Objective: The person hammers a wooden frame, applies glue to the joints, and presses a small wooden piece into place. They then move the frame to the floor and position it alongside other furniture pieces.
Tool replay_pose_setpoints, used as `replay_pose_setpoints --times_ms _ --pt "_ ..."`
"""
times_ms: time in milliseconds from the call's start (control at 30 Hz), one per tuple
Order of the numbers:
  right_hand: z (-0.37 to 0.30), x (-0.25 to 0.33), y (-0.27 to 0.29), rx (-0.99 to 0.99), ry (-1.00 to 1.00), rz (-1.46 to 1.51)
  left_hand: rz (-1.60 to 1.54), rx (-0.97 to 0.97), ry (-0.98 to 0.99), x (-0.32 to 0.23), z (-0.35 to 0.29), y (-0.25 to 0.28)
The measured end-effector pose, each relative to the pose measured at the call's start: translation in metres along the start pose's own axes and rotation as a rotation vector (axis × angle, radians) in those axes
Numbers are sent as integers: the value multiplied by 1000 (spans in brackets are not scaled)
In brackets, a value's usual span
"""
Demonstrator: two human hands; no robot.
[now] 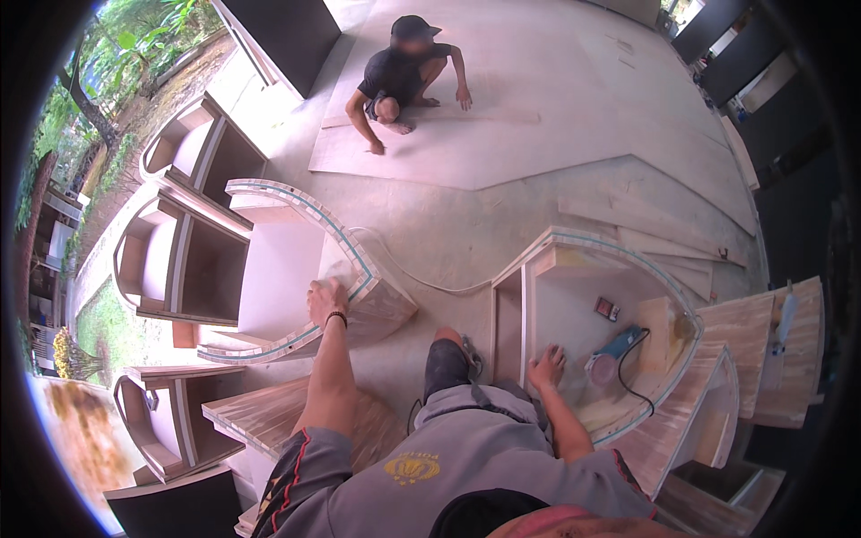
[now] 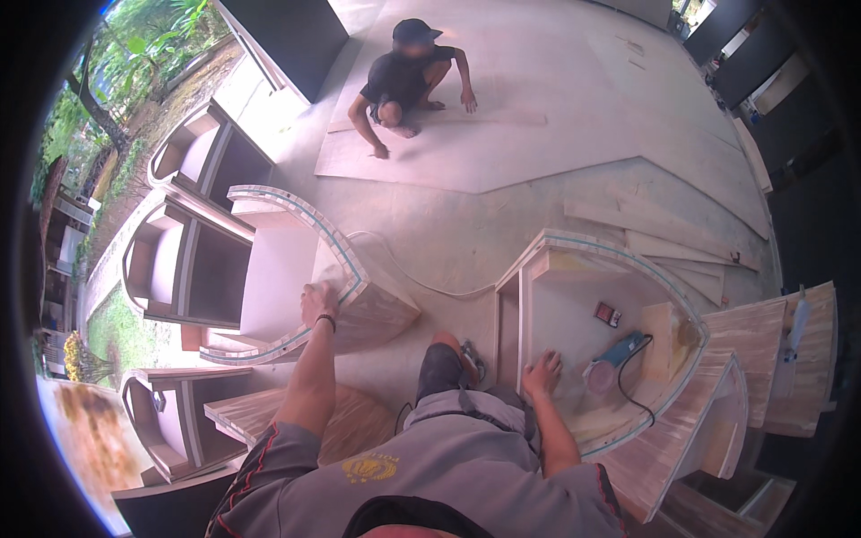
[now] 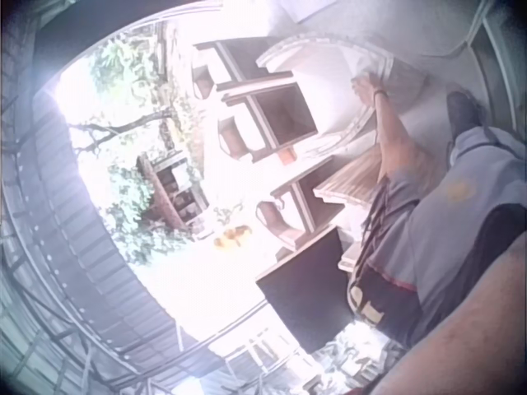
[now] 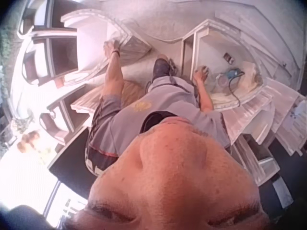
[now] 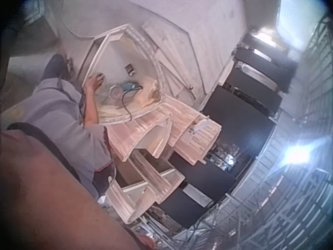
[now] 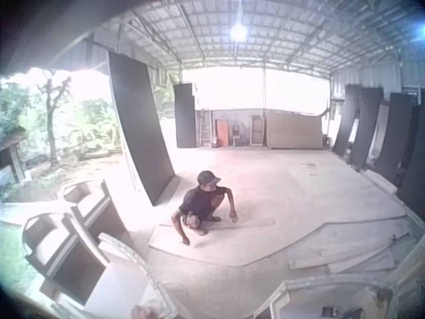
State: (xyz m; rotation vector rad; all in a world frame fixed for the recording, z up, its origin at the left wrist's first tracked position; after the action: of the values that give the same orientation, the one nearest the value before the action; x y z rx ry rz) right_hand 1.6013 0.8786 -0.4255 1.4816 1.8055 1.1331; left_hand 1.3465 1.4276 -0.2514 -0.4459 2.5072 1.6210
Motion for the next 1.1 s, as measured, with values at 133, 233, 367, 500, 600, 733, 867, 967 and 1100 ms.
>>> replay_pose_setpoints --times_ms 133,233,367,500,600,733,867,967,1100 --pt "-1 2 3 1 -3 -5 12 9 17 -1 -2 2" --pt "-2 5 6 12 -4 12 3 -11 5 3 3 0" --pt "2 0 3 13 -14 21 -8 -11 -3 3 5 -3" --pt "2 -2 2 37 -24 35 0 -2 -6 1 -1 -1" --pt "-1 1 4 49 -28 50 9 -13 2 3 0 0" --pt "-1 -1 4 4 -5 24 25 -21 4 4 4 -2" --pt "-1 -2 3 -31 3 13 31 -12 -4 4 3 -3" --pt "-1 -2 2 -13 0 19 27 -10 -6 6 2 -3" --pt "-1 -2 4 3 -15 33 33 2 4 3 3 -3"
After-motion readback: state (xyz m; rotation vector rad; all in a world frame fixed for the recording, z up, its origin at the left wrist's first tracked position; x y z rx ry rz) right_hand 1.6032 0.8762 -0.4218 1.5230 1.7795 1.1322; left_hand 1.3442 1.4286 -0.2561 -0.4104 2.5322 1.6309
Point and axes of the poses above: each hand's wrist, its own z-axis towards the middle knuckle, its own y-axis out of the back of the hand, x = y × z, the point moved 5 cm from there along z, towards the middle knuckle, and after that the axes turned 12 degrees about x, right-handed, at the moved point
